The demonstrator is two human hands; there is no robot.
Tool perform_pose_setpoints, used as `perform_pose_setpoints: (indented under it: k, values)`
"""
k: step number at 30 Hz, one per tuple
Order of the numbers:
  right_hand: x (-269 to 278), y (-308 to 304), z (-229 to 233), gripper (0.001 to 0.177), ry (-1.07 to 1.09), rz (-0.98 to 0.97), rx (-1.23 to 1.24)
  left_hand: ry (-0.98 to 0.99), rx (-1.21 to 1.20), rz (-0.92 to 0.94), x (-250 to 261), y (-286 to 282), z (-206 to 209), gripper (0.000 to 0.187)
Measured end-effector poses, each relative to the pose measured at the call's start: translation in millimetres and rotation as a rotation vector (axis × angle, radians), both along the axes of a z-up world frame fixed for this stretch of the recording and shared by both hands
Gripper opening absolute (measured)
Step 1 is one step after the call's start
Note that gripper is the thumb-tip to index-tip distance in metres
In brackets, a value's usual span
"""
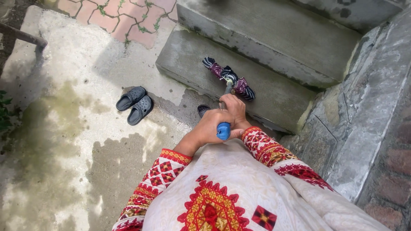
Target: Mopping concrete outdoor steps and the surrounding floor area.
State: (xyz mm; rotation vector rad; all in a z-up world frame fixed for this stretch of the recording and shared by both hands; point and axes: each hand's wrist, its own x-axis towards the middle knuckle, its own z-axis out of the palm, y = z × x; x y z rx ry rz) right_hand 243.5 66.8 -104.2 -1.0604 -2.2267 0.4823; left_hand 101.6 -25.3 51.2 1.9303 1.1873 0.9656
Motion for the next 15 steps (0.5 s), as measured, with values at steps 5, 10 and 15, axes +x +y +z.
perform_pose_setpoints:
  k: [5,10,15]
  values:
    - [-73,77,-7,0.016,0.021,0.078,-0.004,0.005,0.025,0.072,-65,68,0,0.04]
    - [-175,166,5,0.018,0.086,0.105,-0.041,-0.028,-0.06,0.156,-157,159,23,0.034]
    - [-270,241,0,0.012,0.171,-0.002,-0.11,-0.147,-0.198,0.425,-221,242,32,0.018]
